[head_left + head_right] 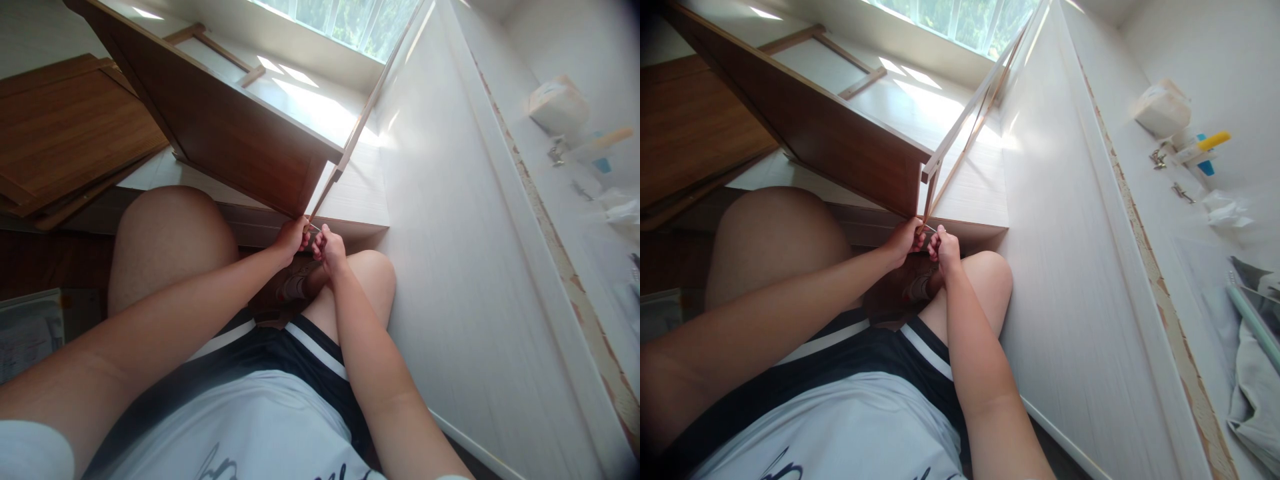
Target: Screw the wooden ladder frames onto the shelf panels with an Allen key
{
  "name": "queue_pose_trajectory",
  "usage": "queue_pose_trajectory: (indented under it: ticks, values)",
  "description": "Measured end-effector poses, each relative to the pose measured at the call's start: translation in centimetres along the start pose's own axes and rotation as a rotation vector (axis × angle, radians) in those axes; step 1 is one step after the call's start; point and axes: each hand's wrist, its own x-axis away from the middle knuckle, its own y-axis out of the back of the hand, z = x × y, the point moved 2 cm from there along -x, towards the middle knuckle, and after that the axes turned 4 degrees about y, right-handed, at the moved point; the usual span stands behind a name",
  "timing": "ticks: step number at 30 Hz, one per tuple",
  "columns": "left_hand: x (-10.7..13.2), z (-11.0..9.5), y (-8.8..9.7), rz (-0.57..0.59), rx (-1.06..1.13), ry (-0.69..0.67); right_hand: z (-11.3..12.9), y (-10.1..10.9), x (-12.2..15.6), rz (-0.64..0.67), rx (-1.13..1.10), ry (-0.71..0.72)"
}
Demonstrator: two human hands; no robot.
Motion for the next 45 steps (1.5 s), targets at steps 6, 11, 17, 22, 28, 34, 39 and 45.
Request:
queue_pose_trajectory:
  ticks: [6,11,17,22,28,34,39,45]
  values:
    - [0.1,0.0,-0.1,-0.013,-0.014,0.013,-0.1,0.1,0.0,-0.012,-0.003,-0.036]
    - [0.4,-0.3,-0.2,-0.013,-0.021,0.02,0.0,0.1,0.0,-0.026,0.019,-0.002]
    - [0.6,-0.4,-0.1,-0.011,-0.022,0.003,0.0,0.4,0.0,-0.038,0.128,0.153]
    - [0.6,-0.4,-0.2,-0.007,-0.012,0.007,0.4,0.5,0.6,-0.048,0.195,0.23]
    - [0.8,-0.6,-0.2,-0.001,-0.009,0.006,0.5,0.4,0.8,-0.067,0.227,0.271]
    - [0.6,-0.5,-0.2,-0.005,-0.015,0.009,0.3,0.5,0.6,-0.062,0.242,0.3]
    - [0.6,-0.5,-0.2,-0.009,-0.019,0.013,0.4,0.5,0.8,-0.082,0.308,0.332]
    - [0.6,-0.5,-0.1,-0.005,-0.014,0.012,0.5,0.1,1.1,-0.071,0.295,0.298]
